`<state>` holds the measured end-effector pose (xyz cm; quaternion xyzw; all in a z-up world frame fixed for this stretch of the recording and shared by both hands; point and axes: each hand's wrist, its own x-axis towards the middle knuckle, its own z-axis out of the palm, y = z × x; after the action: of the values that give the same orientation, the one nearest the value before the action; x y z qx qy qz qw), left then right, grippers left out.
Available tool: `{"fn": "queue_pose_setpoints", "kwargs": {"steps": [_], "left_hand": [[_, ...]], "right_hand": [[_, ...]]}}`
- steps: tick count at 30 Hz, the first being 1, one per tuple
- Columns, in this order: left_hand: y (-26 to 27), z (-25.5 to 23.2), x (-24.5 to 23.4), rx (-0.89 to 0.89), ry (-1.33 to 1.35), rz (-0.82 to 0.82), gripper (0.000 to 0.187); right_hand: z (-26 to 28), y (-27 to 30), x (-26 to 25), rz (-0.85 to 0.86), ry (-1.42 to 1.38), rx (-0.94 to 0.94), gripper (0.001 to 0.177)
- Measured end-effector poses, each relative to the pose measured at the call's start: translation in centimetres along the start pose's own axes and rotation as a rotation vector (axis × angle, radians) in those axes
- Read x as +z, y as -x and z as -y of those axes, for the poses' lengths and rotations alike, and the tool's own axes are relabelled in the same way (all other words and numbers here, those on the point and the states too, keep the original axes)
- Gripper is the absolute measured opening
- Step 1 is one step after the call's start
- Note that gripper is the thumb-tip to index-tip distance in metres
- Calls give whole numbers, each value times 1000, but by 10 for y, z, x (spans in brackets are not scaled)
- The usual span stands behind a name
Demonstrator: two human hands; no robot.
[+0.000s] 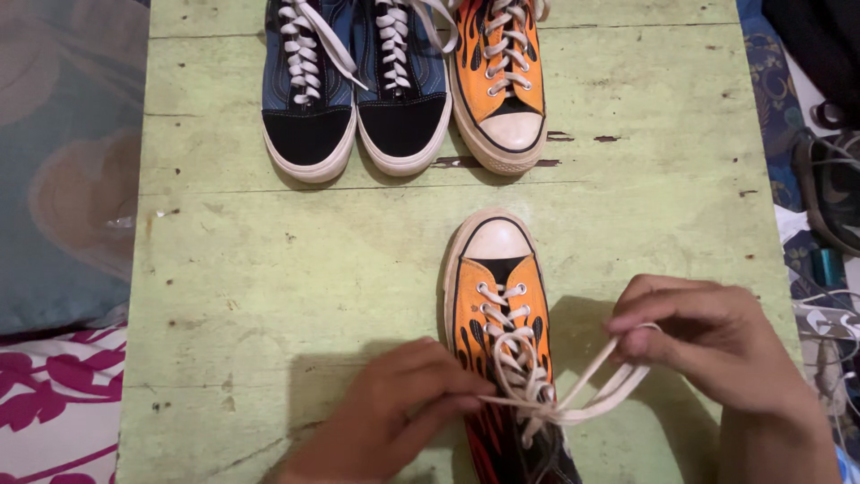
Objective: The person removes the laces from one orange high-top sneaker, then re-laces the same shoe using the same laces. The other shoes remain untouched on the table.
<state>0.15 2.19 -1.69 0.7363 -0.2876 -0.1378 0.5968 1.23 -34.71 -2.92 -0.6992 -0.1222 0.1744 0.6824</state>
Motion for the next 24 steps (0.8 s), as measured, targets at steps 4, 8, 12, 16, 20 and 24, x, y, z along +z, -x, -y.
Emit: {"fn": "queue_pose_setpoints", "kwargs": {"steps": [4,8,12,16,20,24], "left_hand": [[-2,-7,-10,-31,33,-75,5],[-1,-10,-14,-40,58,-102,4],[-2,-10,-11,-18,97,-146,5],[0,-11,-10,-34,92,-131,8],[-2,-13,-11,-63,97,-131,11],[-2,-13,-6,-109,136,-131,13]], "right_hand": [[1,-4,-16,-55,-5,14,23],[4,-4,-21,-28,-69,-62,24],[-2,4,-2,-148,376,56,33],[11,20,30,198,387,60,35],[44,16,56,212,468,94,23],[53,-12,69,228,467,-36,21]]}}
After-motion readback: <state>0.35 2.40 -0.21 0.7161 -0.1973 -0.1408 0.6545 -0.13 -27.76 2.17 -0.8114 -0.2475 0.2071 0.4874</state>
